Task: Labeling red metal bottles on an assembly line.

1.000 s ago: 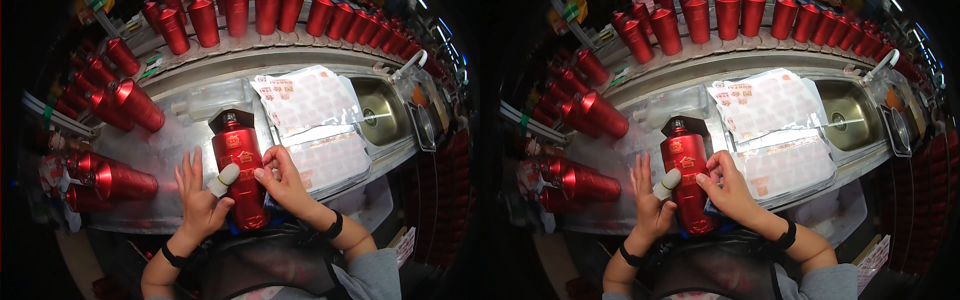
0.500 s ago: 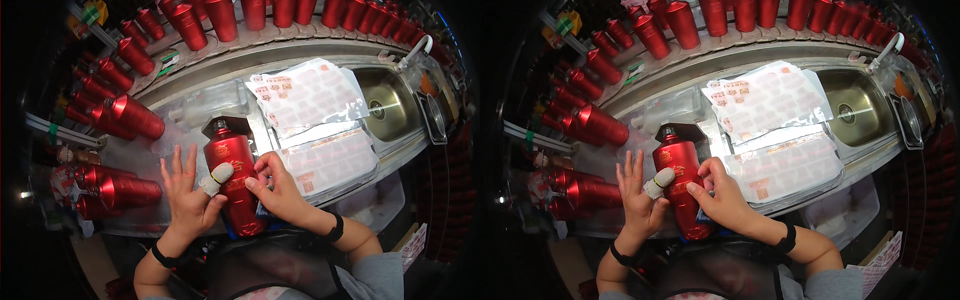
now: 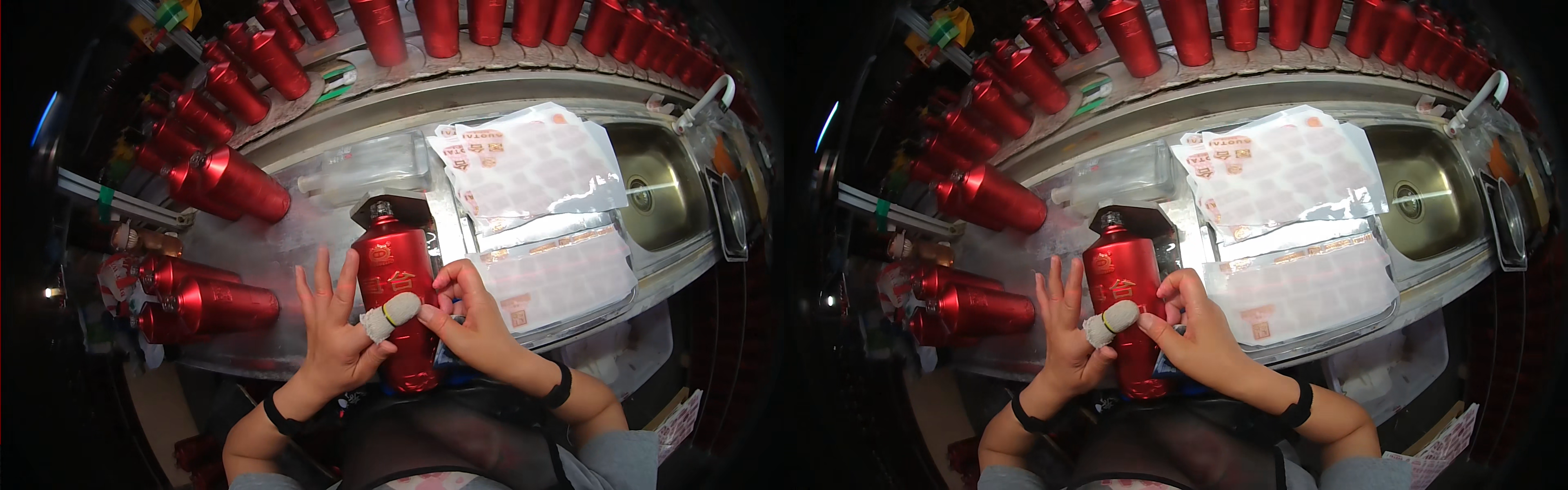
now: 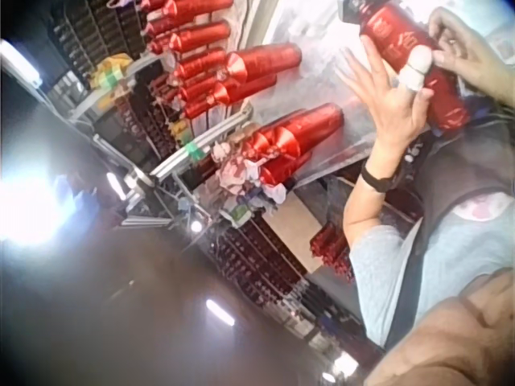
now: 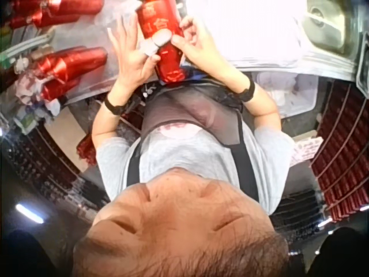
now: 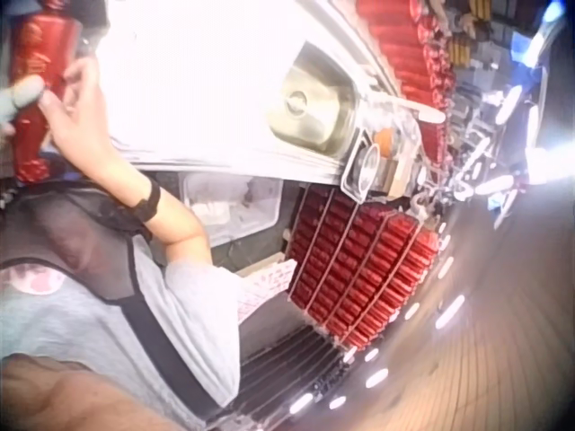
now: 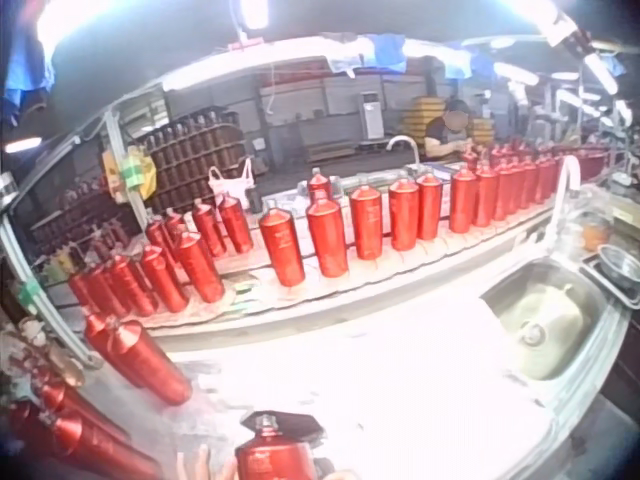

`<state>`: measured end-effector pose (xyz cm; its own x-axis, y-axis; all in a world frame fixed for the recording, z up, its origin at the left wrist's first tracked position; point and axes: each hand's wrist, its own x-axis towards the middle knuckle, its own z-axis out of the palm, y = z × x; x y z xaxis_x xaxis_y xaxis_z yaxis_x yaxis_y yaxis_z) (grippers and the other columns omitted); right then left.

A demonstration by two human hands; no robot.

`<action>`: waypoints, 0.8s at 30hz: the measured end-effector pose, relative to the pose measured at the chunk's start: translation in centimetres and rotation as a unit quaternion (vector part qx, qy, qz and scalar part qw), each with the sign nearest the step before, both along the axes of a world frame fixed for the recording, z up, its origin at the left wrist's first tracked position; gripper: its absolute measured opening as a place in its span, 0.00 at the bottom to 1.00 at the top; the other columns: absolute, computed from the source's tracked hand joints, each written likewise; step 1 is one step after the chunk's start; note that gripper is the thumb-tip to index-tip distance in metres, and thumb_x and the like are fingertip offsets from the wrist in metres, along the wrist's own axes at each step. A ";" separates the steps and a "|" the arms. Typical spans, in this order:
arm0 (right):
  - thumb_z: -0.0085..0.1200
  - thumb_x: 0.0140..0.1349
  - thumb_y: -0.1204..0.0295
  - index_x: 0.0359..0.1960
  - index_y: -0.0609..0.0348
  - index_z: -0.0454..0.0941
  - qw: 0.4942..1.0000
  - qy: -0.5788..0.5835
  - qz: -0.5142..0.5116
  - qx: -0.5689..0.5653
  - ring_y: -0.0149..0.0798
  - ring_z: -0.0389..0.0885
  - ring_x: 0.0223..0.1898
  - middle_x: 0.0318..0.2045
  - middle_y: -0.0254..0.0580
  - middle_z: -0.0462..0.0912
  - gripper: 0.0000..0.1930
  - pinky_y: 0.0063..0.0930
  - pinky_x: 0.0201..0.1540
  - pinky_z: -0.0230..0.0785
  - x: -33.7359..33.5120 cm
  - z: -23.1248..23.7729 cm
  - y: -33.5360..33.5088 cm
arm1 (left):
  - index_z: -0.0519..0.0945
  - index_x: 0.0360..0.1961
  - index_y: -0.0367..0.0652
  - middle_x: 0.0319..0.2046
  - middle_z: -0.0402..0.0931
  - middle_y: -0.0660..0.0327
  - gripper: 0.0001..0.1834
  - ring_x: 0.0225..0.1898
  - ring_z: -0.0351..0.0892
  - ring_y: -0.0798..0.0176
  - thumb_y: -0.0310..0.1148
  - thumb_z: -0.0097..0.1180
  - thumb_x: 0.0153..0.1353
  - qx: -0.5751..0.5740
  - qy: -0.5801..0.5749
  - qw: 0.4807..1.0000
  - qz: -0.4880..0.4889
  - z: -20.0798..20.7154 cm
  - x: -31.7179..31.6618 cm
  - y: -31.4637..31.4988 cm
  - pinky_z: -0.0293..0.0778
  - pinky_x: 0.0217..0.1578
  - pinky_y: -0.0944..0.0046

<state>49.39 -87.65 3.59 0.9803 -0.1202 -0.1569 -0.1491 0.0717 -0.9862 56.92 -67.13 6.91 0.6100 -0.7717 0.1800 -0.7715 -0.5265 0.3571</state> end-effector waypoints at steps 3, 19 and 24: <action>0.61 0.61 0.66 0.45 0.57 0.63 1.000 0.003 0.003 0.010 0.25 0.64 0.28 0.24 0.30 0.65 0.19 0.22 0.32 0.61 0.1 -0.1 0.0 | 0.81 0.55 0.54 0.74 0.43 0.42 0.33 0.74 0.36 0.32 0.65 0.36 0.68 -0.004 0.033 0.999 0.029 -1.1 -1.2 1.5 0.27 0.66 0.30; 0.61 0.61 0.69 0.44 0.56 0.64 0.998 -0.003 -0.018 0.064 0.20 0.60 0.32 0.29 0.26 0.64 0.17 0.16 0.37 0.57 0.1 -0.9 1.0 | 0.79 0.57 0.47 0.74 0.41 0.39 0.37 0.74 0.38 0.36 0.64 0.33 0.69 -0.090 0.062 0.989 0.103 -2.6 -1.4 1.6 0.28 0.68 0.34; 0.61 0.61 0.68 0.45 0.55 0.65 0.997 -0.008 -0.029 0.066 0.19 0.61 0.32 0.29 0.26 0.65 0.18 0.15 0.36 0.57 -0.1 -1.1 1.0 | 0.83 0.52 0.53 0.73 0.44 0.39 0.30 0.73 0.42 0.32 0.61 0.38 0.69 -0.085 0.006 0.994 0.072 -1.6 0.1 0.8 0.31 0.65 0.28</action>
